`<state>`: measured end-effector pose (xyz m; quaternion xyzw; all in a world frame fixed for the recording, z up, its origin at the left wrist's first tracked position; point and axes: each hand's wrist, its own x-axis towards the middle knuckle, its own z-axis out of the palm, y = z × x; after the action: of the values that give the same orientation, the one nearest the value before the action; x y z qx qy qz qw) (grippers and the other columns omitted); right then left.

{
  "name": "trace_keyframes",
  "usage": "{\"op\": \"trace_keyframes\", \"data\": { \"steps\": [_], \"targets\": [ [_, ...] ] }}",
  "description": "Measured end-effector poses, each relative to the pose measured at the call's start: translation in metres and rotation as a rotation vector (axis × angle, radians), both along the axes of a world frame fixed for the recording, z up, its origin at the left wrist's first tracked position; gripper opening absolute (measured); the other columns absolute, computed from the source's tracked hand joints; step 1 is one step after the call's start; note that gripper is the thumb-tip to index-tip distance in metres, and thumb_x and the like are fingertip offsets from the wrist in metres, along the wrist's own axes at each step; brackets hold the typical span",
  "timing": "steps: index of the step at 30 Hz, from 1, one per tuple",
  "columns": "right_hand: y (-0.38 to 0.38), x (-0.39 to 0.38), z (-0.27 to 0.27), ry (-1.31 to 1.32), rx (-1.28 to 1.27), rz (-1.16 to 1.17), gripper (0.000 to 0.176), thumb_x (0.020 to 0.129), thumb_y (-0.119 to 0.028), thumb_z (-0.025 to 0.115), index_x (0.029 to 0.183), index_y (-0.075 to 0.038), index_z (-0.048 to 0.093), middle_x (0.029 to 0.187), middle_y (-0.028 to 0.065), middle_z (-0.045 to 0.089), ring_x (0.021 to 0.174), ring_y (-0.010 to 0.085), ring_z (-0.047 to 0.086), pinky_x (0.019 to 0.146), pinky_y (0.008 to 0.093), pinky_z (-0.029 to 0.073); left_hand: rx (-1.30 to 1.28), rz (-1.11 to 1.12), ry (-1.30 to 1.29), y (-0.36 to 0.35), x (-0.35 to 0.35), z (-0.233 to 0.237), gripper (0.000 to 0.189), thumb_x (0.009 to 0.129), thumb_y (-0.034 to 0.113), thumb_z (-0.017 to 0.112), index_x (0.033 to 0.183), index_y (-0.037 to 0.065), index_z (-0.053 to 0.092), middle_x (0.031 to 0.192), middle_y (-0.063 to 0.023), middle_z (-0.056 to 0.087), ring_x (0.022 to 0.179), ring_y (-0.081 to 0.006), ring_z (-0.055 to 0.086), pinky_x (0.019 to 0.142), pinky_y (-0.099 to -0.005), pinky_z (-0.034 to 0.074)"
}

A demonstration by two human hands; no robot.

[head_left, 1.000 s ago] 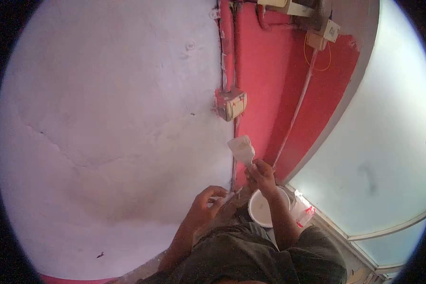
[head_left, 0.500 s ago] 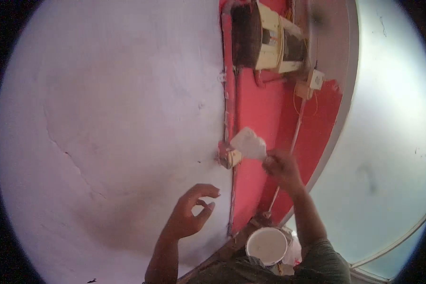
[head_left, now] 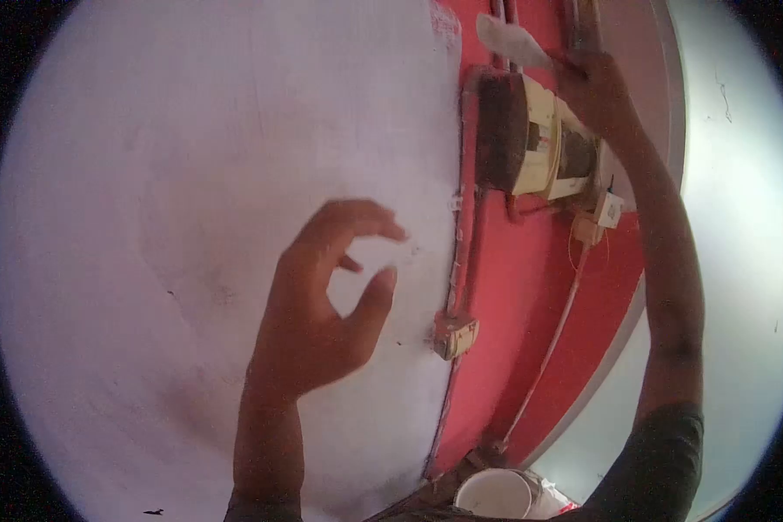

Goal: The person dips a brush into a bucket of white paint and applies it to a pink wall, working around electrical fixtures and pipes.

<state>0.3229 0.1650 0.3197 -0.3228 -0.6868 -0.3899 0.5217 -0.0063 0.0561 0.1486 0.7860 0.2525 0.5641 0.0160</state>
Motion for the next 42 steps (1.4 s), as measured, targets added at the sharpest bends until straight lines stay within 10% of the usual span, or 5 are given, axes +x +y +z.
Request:
{"op": "trace_keyframes", "data": {
  "steps": [10, 13, 25, 37, 42],
  "targets": [
    [0.059, -0.061, 0.085, 0.002, -0.24, -0.005, 0.018, 0.088, -0.014, 0.063, 0.098, -0.001, 0.07, 0.076, 0.0188, 0.067, 0.074, 0.0281, 0.069, 0.067, 0.0426, 0.053, 0.275, 0.231, -0.103, 0.02, 0.026, 0.08, 0.022, 0.089, 0.006, 0.061, 0.11, 0.009, 0.065, 0.116, -0.0046, 0.067, 0.113, -0.0184, 0.062, 0.087, -0.0356, 0.05],
    [0.07, -0.066, 0.041, -0.331, 0.197, -0.083, 0.016, 0.083, -0.013, 0.066, 0.09, 0.002, 0.066, 0.076, 0.0189, 0.066, 0.074, 0.0298, 0.068, 0.067, 0.0434, 0.053, 0.284, 0.233, -0.098, 0.022, 0.034, 0.085, 0.021, 0.089, 0.006, 0.061, 0.109, 0.009, 0.066, 0.115, -0.0045, 0.067, 0.113, -0.0183, 0.062, 0.088, -0.0357, 0.05],
    [0.012, -0.061, 0.1, -0.198, -0.811, -0.074, 0.015, 0.08, -0.018, 0.071, 0.079, -0.004, 0.071, 0.079, 0.0156, 0.066, 0.074, 0.0311, 0.067, 0.072, 0.0416, 0.055, 0.393, 0.553, 0.173, -0.001, 0.029, 0.139, 0.02, 0.087, 0.011, 0.062, 0.105, 0.005, 0.068, 0.113, -0.0135, 0.065, 0.111, -0.0236, 0.061, 0.091, -0.0365, 0.051],
    [0.017, -0.083, 0.187, 0.092, 0.07, -0.37, 0.029, 0.082, -0.027, 0.076, 0.096, -0.001, 0.075, 0.081, 0.0132, 0.072, 0.07, 0.0225, 0.068, 0.067, 0.039, 0.055, 0.342, 0.412, 0.061, 0.004, 0.008, 0.139, 0.016, 0.081, 0.005, 0.065, 0.096, 0.006, 0.07, 0.102, -0.0101, 0.066, 0.1, -0.0241, 0.064, 0.088, -0.0363, 0.052],
    [0.052, -0.052, 0.202, -0.047, -0.092, -0.468, 0.02, 0.081, -0.022, 0.072, 0.087, -0.002, 0.072, 0.085, 0.0167, 0.067, 0.079, 0.0304, 0.067, 0.074, 0.042, 0.054, 0.432, 0.38, 0.037, 0.018, 0.011, 0.138, 0.016, 0.082, 0.005, 0.065, 0.097, 0.007, 0.07, 0.103, -0.0107, 0.067, 0.101, -0.024, 0.064, 0.084, -0.0353, 0.054]
  ]
}}
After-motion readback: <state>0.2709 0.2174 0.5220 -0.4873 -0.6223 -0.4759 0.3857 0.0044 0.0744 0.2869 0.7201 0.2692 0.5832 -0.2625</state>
